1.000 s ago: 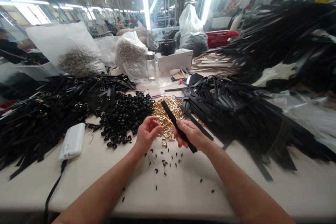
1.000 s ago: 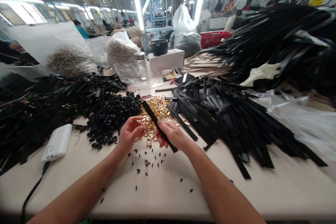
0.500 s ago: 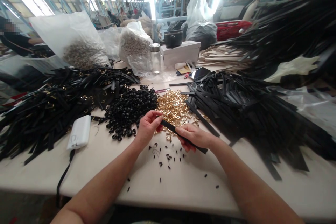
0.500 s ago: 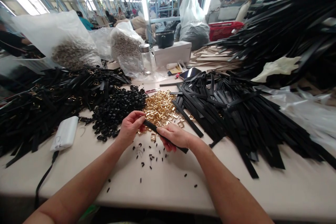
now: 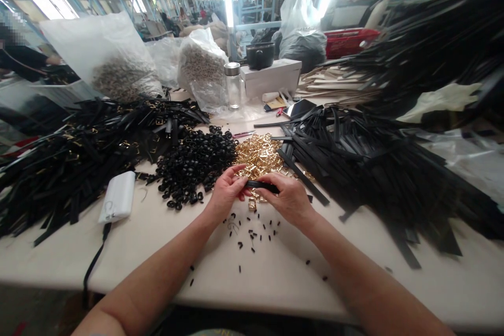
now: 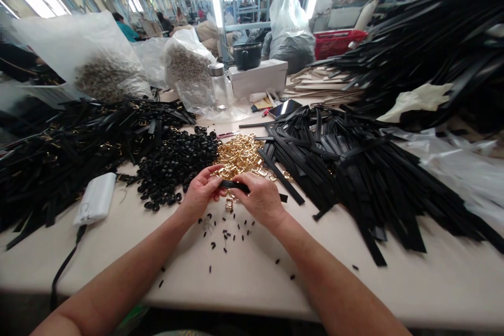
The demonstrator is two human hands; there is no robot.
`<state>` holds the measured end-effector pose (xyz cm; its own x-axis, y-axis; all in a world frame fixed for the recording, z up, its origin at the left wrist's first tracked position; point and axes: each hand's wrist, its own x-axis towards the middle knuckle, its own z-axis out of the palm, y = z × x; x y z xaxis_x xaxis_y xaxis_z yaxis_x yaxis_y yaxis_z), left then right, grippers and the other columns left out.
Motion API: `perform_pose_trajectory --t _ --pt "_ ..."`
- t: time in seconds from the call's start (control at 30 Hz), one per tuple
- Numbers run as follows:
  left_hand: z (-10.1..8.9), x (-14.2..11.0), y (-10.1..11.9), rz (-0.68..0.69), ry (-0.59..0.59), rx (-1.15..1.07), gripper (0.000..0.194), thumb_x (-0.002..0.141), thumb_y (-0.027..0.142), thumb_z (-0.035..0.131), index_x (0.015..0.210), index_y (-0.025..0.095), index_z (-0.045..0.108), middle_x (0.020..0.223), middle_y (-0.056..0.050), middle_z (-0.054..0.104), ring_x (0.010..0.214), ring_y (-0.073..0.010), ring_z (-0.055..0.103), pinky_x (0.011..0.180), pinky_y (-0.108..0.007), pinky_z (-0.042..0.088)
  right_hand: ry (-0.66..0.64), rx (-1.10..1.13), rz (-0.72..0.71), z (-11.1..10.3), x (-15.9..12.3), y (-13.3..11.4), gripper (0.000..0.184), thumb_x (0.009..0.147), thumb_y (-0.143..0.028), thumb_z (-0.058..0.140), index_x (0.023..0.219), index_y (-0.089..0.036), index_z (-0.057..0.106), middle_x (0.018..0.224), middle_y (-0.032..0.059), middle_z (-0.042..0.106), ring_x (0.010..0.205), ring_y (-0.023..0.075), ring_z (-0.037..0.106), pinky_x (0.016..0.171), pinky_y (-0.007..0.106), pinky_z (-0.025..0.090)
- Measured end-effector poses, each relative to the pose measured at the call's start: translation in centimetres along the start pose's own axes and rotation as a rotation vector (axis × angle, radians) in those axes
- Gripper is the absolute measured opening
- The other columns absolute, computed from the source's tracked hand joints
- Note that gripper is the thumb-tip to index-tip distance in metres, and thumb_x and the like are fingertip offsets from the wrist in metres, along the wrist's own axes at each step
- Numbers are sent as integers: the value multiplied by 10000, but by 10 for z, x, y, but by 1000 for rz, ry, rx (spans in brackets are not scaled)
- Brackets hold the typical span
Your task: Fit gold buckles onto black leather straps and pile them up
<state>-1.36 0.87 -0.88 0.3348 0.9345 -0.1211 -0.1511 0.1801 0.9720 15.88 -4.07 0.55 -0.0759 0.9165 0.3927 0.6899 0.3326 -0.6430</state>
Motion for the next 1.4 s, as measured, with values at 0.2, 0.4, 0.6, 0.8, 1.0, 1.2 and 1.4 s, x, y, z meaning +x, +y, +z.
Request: perform_pose_trajectory --t 0.2,0.4,0.6,0.8,1.0,1.2,1.4 --pt "0 -2 -1 -1 -13 -46 546 761 374 707 1232 158 533 649 20 629 538 -91 612 471 -157 426 21 12 -56 1 0 -1 52 846 -256 635 827 -222 669 786 12 678 719 147 617 667 253 439" --pt "-4 -5 3 95 -120 146 352 807 369 664 1107 187 641 768 -28 672 635 -123 631 589 -231 506 -42 -7 -66 -3 0 0 135 884 -271 572 789 -211 647 772 22 668 698 137 591 651 248 403" --pt "-3 -6 13 512 -129 570 92 803 282 676 838 227 741 948 -74 677 931 -192 616 874 -331 484 -53 -52 -46 -2 0 0 156 878 -281 570 764 -206 646 753 25 668 686 141 597 644 251 397" --pt "-5 -15 18 609 -65 535 122 821 307 643 775 219 714 909 -74 668 851 -190 616 815 -338 490 -8 -78 18 -8 3 6 136 863 -289 593 769 -202 639 763 25 669 689 145 591 628 246 388" --pt "-11 -11 15 354 1 313 412 874 486 529 634 170 639 674 -52 639 647 -149 597 656 -279 497 29 -28 -9 -20 6 9 103 860 -284 603 815 -209 657 801 24 688 716 148 607 661 252 414" --pt "-9 -2 11 174 97 170 300 789 461 653 828 166 615 701 -8 645 580 -116 618 571 -228 513 -14 -31 -83 -16 3 5 133 874 -317 589 841 -213 666 806 33 688 728 158 613 672 266 421" --pt "-11 -6 15 207 -25 142 218 772 308 639 936 164 638 800 -35 683 670 -125 646 635 -244 533 -51 -149 -103 -18 3 5 246 925 -386 513 871 -209 675 799 41 680 708 154 599 654 260 390"
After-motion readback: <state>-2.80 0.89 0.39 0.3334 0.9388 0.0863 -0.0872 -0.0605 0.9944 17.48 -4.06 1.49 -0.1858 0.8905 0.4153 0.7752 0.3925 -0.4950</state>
